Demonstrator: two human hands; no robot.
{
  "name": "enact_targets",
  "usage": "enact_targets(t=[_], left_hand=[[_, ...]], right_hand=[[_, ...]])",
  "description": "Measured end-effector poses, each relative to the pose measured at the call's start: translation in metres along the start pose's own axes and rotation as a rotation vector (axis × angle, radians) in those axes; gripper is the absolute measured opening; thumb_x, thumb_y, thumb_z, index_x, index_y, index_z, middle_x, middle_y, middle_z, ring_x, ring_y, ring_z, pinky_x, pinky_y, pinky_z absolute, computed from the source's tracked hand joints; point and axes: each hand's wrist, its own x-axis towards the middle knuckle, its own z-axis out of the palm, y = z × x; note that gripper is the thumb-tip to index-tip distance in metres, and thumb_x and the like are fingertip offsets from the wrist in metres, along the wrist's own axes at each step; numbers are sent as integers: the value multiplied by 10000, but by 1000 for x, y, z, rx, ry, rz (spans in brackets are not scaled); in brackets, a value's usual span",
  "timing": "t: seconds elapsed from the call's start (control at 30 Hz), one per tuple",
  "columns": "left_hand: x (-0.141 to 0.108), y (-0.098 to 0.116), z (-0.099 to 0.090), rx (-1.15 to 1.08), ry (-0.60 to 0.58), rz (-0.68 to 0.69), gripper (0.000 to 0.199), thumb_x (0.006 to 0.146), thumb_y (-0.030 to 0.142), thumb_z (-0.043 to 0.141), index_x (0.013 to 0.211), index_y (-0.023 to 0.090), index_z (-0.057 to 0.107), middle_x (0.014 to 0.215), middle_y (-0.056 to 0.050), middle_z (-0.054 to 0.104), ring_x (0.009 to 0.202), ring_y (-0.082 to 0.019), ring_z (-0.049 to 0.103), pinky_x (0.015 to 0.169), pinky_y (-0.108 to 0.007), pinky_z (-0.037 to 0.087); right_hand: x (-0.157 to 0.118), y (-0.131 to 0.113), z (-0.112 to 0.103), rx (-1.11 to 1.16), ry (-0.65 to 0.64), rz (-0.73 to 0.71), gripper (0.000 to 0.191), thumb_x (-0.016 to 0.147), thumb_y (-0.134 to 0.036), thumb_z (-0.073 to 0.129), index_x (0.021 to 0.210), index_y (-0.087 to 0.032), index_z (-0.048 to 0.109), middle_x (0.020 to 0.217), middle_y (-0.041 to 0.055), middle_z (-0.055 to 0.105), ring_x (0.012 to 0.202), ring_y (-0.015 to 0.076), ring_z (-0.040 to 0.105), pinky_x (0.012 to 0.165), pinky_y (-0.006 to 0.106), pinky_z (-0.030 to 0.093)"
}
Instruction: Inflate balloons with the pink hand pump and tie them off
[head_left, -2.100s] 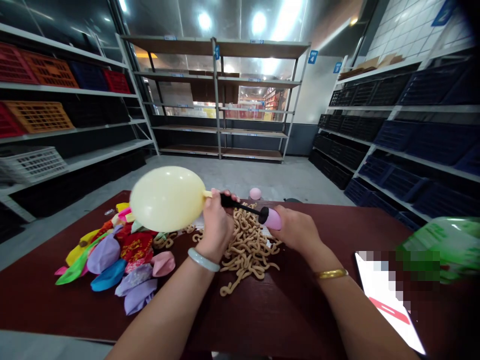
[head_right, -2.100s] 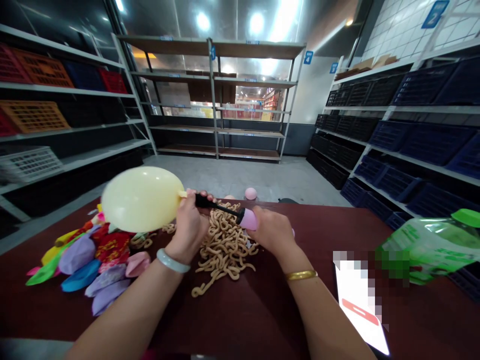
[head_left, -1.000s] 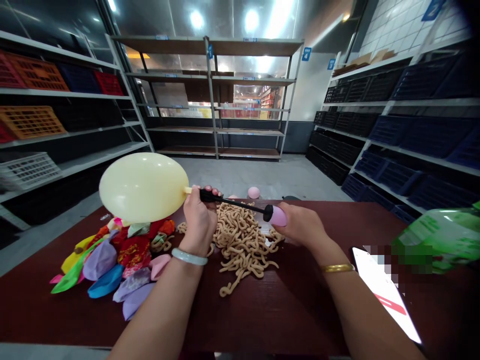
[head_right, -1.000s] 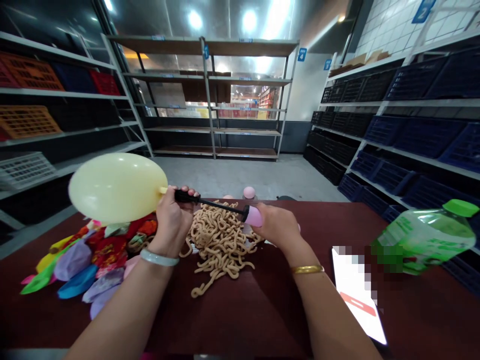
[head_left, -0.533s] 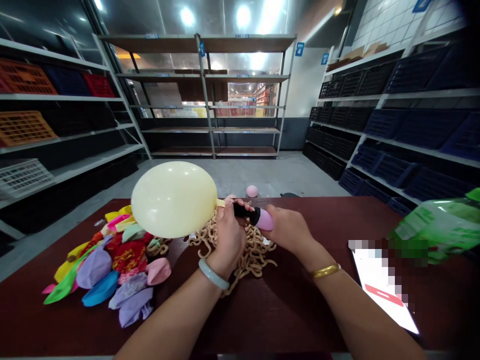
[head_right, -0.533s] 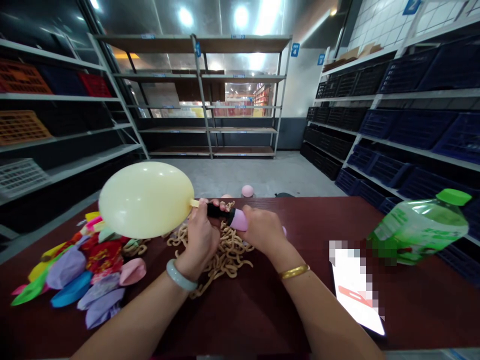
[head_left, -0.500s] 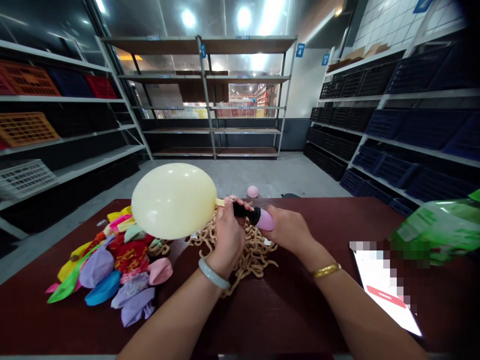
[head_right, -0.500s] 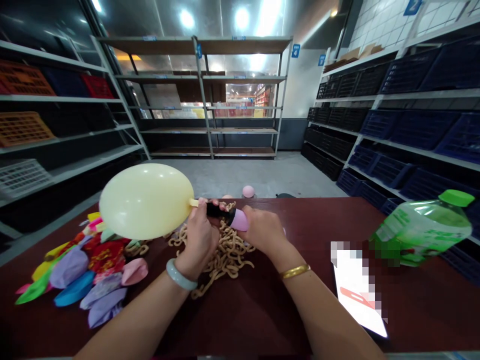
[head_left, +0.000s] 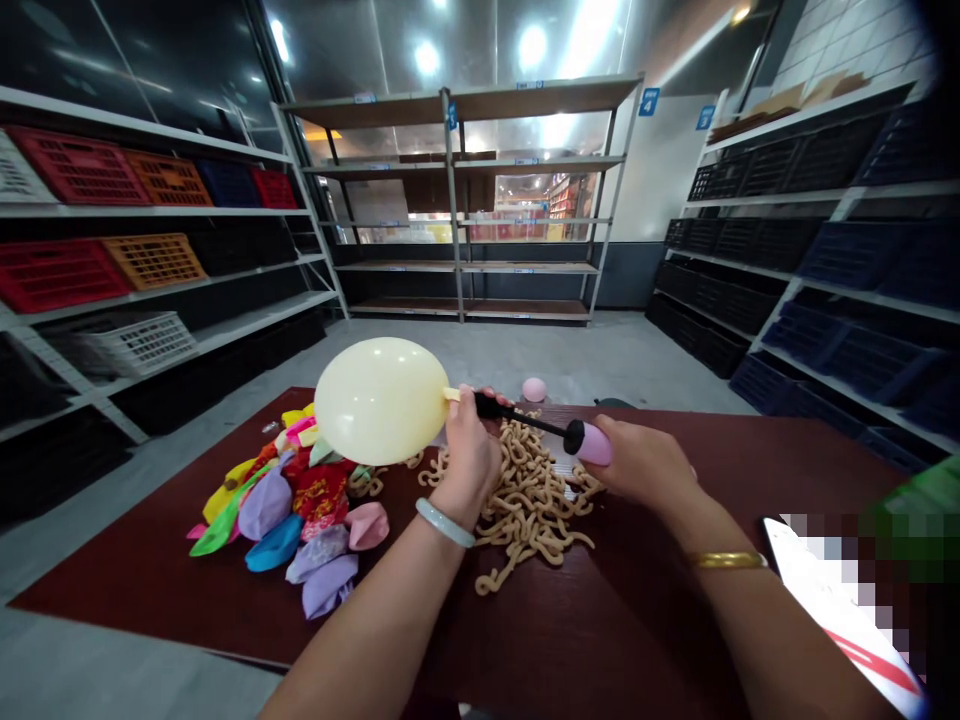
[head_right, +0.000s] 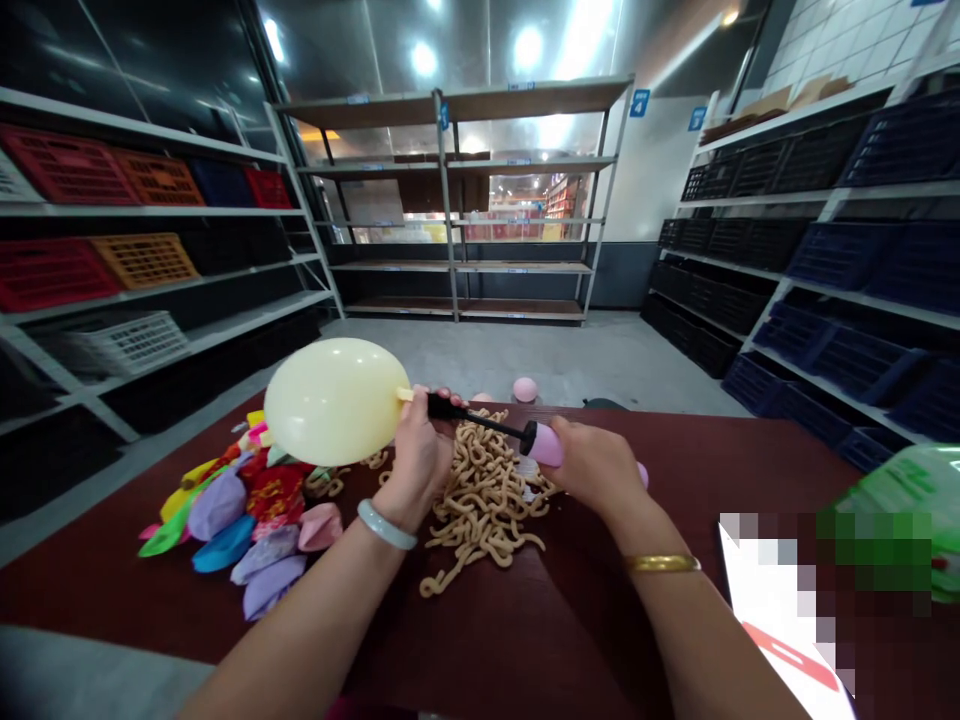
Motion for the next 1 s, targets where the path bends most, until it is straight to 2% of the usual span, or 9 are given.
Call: enact_targets(t=[0.17, 0.3, 0.4, 0.53, 0.67, 0.73, 0.83, 1.0], left_hand=[[-35, -28, 11, 66, -84, -104, 229, 879, 391, 584, 833, 189, 487, 780, -13, 584, 706, -137, 601, 798, -342, 493], [-44, -28, 16, 81, -92, -75, 219, 885, 385, 578, 842, 189, 491, 784, -8, 585, 683, -130, 587, 791, -345, 490], [-31, -15, 14, 81, -70, -51, 223, 879, 372, 592, 823, 185, 485, 741, 0, 575, 655, -131, 588, 751, -337, 491], [0, 14, 2, 28, -7, 40, 209, 892, 339, 589, 821, 194, 455, 726, 5, 561, 644, -124, 585, 706, -311, 485], [19, 31, -7, 1, -8, 74, 175, 922, 307, 544, 820, 205, 446, 725, 10, 546, 660, -125, 575, 695, -305, 484], [16, 27, -7, -5, -8, 85, 174, 920, 313, 546, 827, 206, 445, 726, 16, 539, 654, -118, 567, 689, -297, 482], [1, 8, 0, 1, -15, 70, 199, 901, 350, 570, 842, 206, 447, 748, 15, 546, 660, -114, 571, 706, -299, 488], [-35, -26, 11, 81, -51, -57, 230, 879, 399, 583, 844, 195, 482, 766, 1, 569, 681, -124, 584, 766, -322, 496]], right_hand=[[-2, -20, 1, 21, 22, -39, 279, 774, -458, 579, 915, -220, 552, 844, 53, 699, 736, 231, 658, 545, 292, 325], [-4, -28, -1, 44, 14, -37, 296, 793, -486, 574, 921, -220, 553, 823, 51, 700, 722, 233, 661, 541, 289, 313], [-4, -25, -4, 85, -6, -20, 332, 803, -532, 562, 948, -233, 571, 847, 45, 708, 744, 231, 666, 552, 281, 318], [-1, -11, -3, 82, -24, 5, 311, 804, -511, 558, 975, -254, 594, 891, 32, 711, 769, 231, 666, 568, 285, 342], [0, 3, -2, 55, -37, 14, 265, 776, -481, 581, 903, -249, 592, 837, 25, 705, 739, 230, 657, 550, 289, 337], [0, 6, -3, 35, -21, 3, 257, 775, -479, 576, 878, -243, 579, 814, 25, 700, 718, 227, 652, 541, 291, 326], [-2, 2, -3, 21, -9, -15, 264, 760, -476, 585, 870, -237, 564, 799, 26, 695, 703, 222, 647, 535, 291, 318], [-4, -18, -4, 50, -20, -30, 298, 762, -497, 590, 901, -234, 563, 801, 31, 696, 698, 220, 649, 537, 293, 318]])
